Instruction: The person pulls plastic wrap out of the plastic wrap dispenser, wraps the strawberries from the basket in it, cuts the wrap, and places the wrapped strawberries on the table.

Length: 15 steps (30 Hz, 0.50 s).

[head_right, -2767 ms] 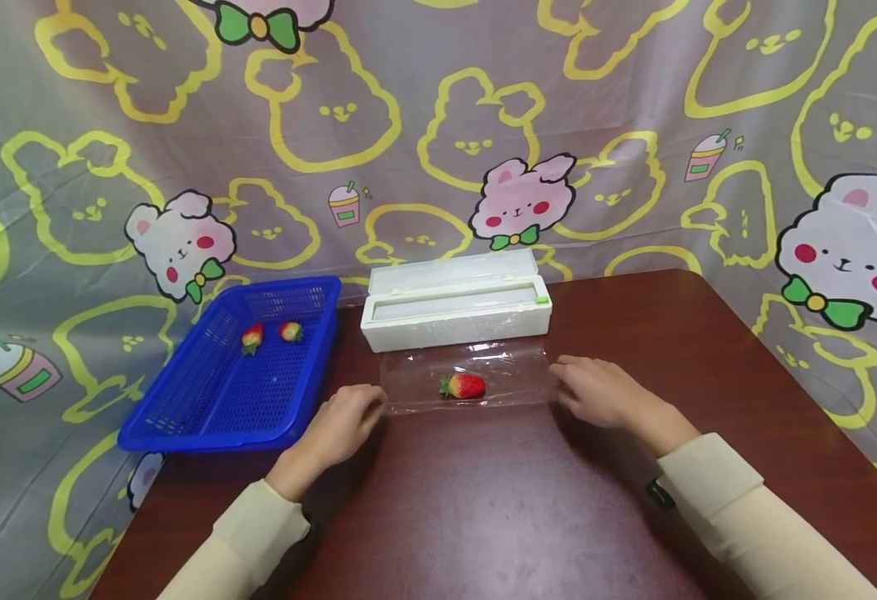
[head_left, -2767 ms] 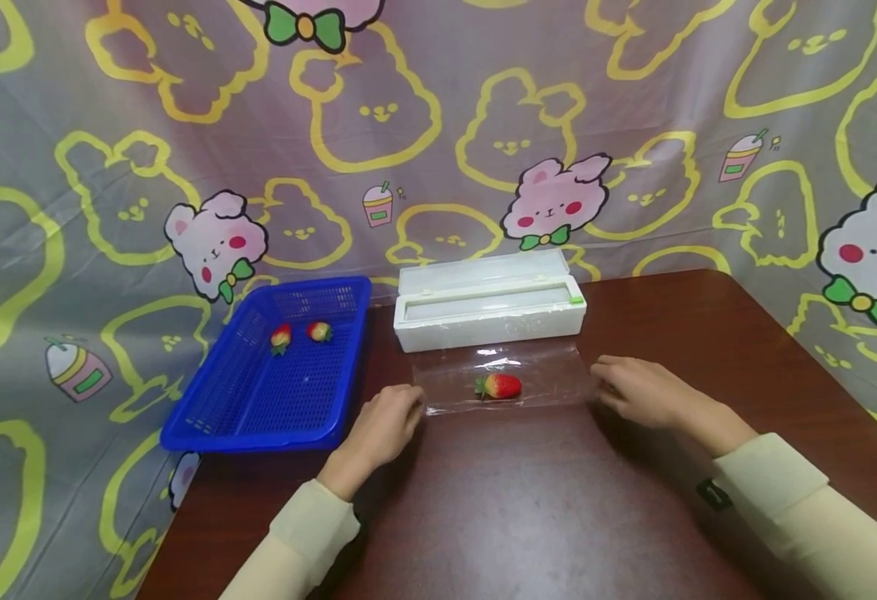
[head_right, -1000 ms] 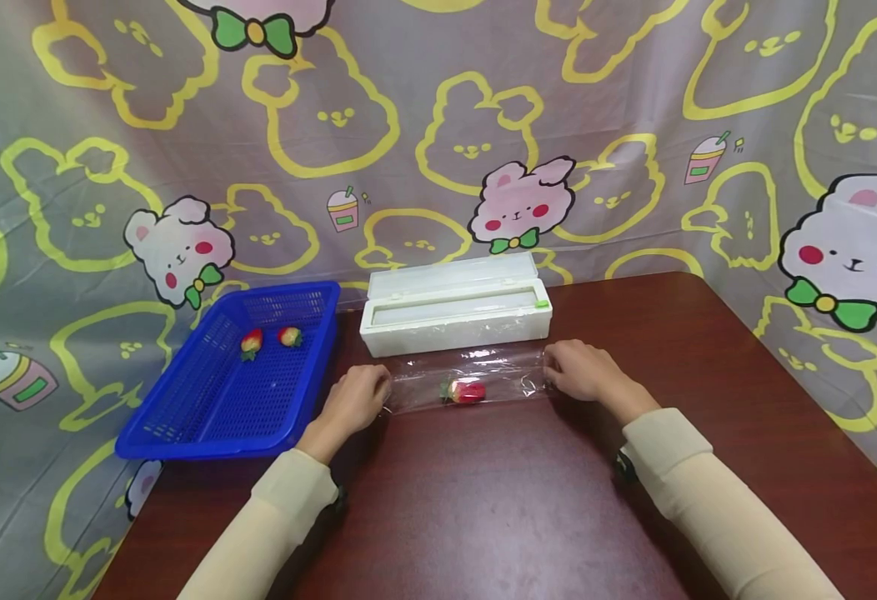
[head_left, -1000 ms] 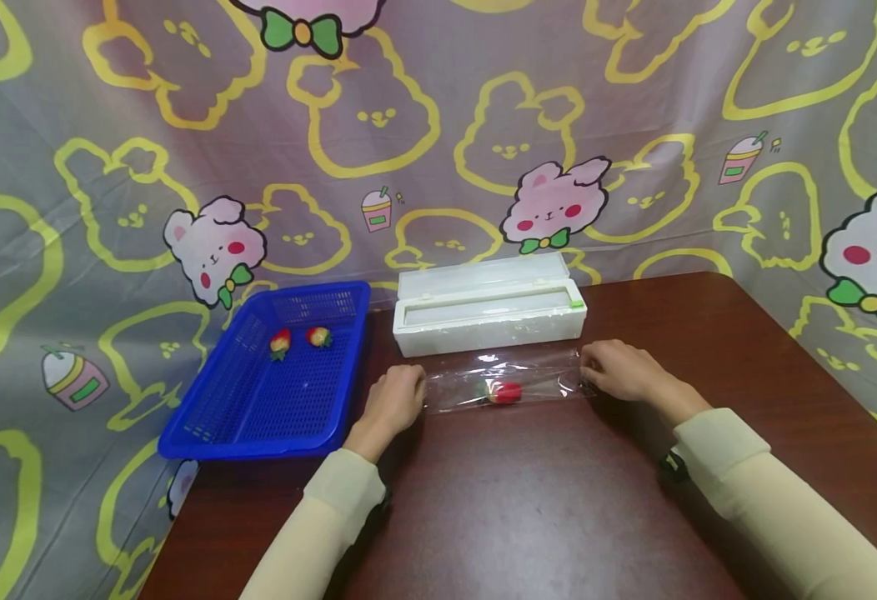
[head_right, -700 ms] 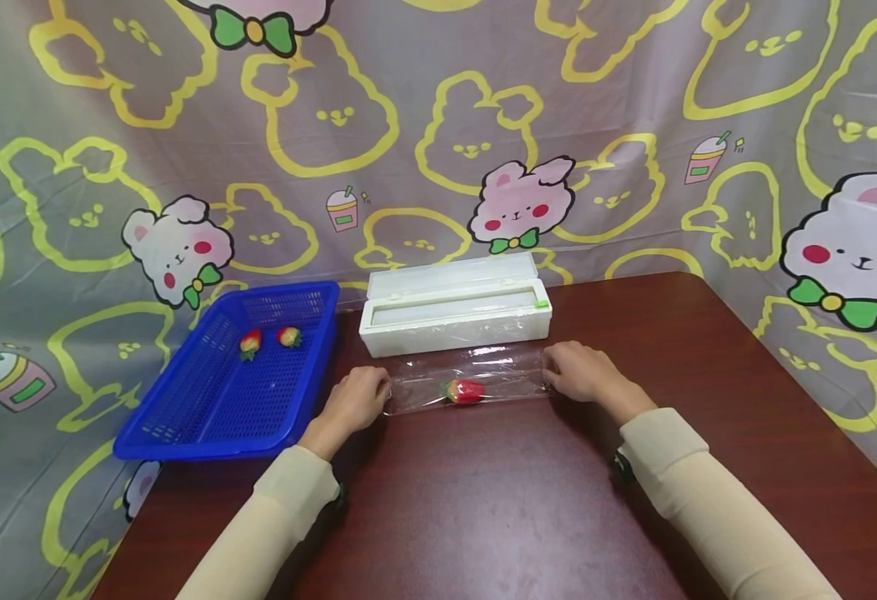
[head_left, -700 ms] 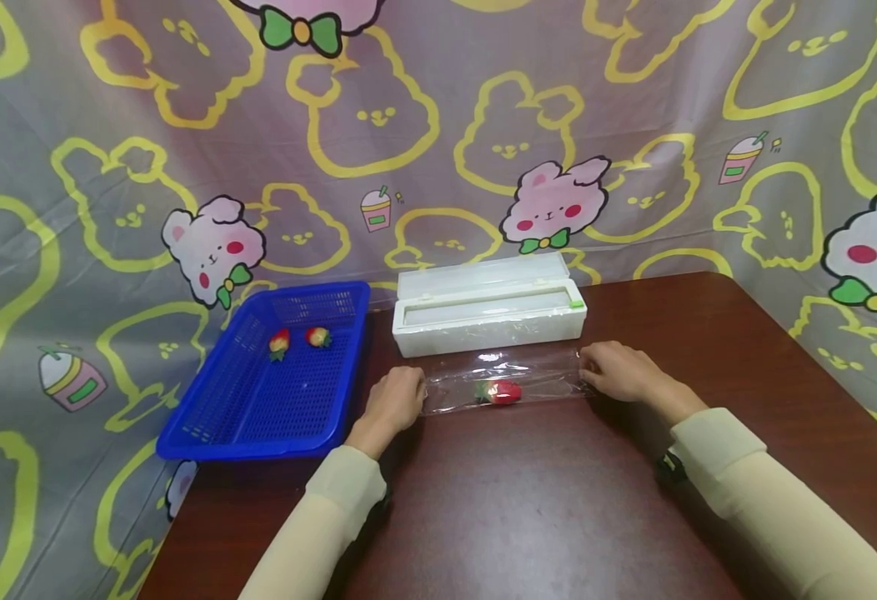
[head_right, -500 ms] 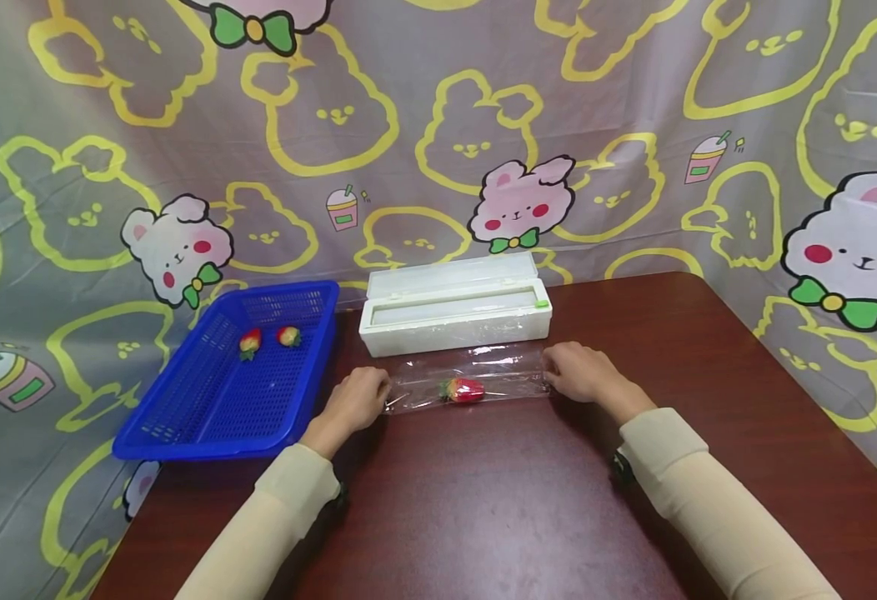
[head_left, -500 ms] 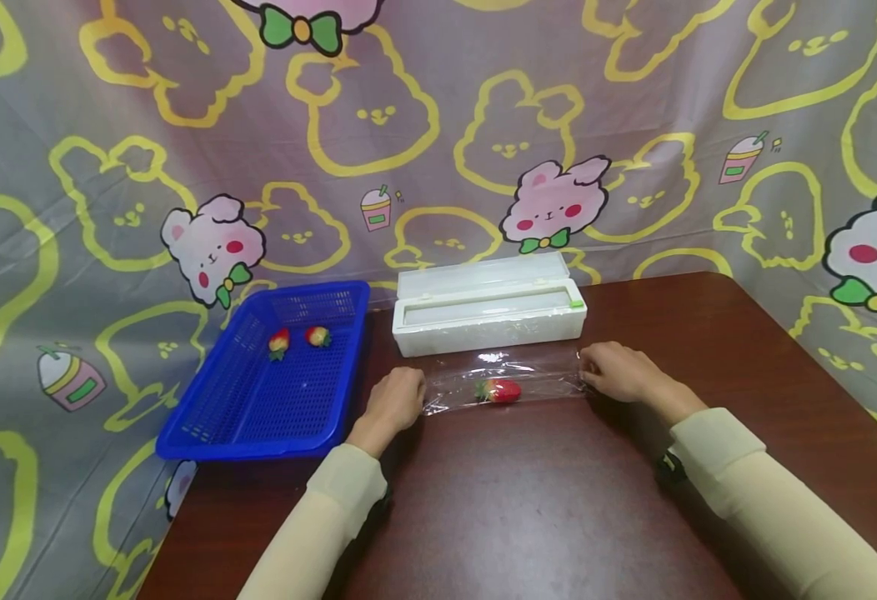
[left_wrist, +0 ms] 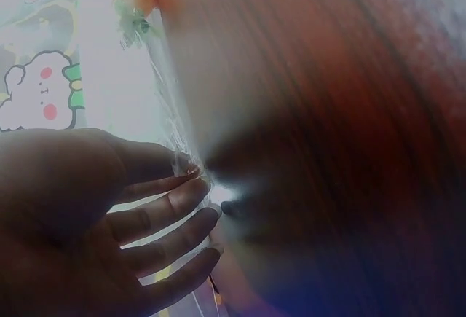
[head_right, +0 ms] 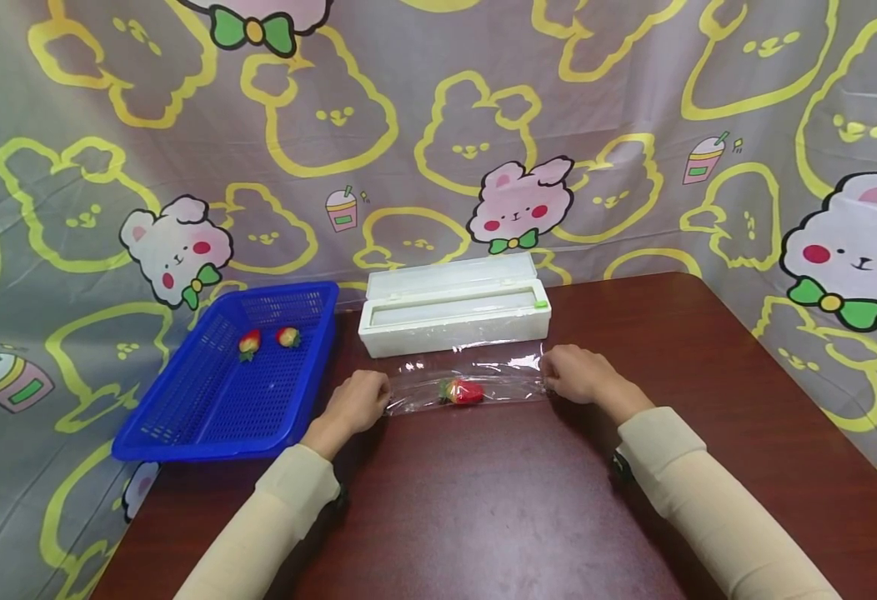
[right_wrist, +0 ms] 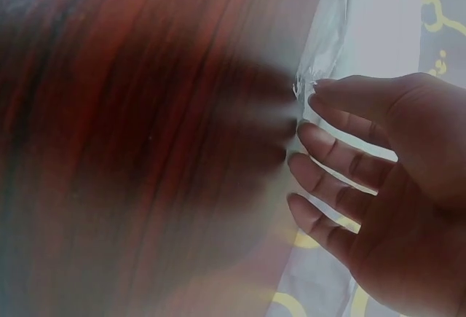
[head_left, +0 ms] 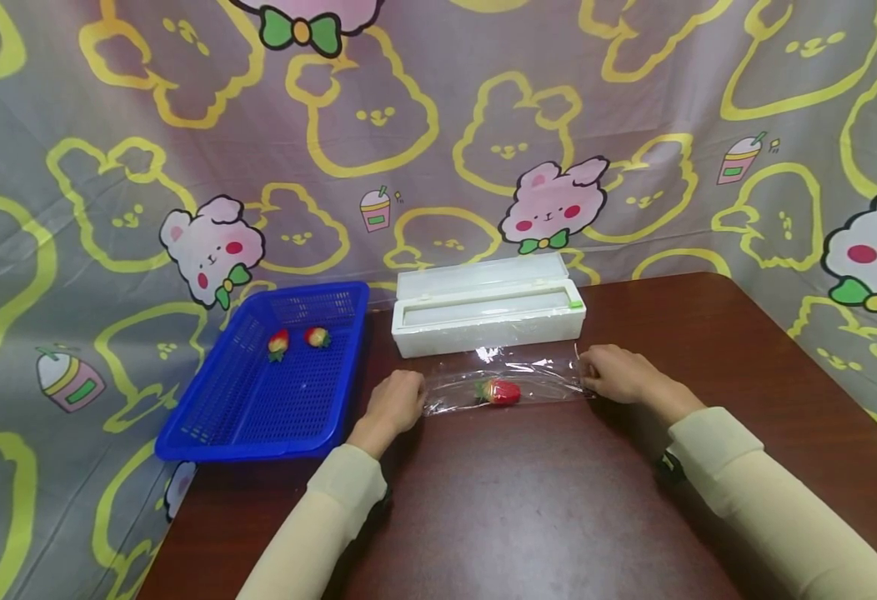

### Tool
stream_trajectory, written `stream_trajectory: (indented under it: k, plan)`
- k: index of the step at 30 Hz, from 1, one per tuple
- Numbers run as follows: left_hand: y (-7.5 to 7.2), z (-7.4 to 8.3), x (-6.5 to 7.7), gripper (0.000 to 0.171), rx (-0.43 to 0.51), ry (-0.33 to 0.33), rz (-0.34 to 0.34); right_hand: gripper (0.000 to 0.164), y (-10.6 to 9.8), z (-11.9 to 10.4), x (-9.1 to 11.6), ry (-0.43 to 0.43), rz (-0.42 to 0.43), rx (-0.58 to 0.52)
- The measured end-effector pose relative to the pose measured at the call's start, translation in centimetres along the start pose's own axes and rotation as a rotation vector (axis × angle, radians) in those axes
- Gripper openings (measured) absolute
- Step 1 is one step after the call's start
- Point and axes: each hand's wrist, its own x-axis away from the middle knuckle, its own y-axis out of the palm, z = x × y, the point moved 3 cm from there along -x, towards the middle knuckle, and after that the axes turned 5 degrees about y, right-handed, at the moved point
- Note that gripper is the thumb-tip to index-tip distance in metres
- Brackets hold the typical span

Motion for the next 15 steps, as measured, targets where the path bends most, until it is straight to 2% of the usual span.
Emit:
stream_trajectory:
  k: [9,12,15]
  plan:
    - [-1.0,-0.1,0.5,0.018,-0.013,0.003,0.036,0.005,-0.3,0.0,-0.1,0.029,-0.022,0.01]
    - [-1.8,0.7,0.5,0.015,-0.016,0.044,0.078,0.005,-0.4,-0.1,-0.1,0.028,-0.022,0.01]
    - [-2.4,2.1,0.4,0.008,0.017,0.119,0.093,0.006,-0.7,-0.6,-0.1,0.013,-0.007,0.023]
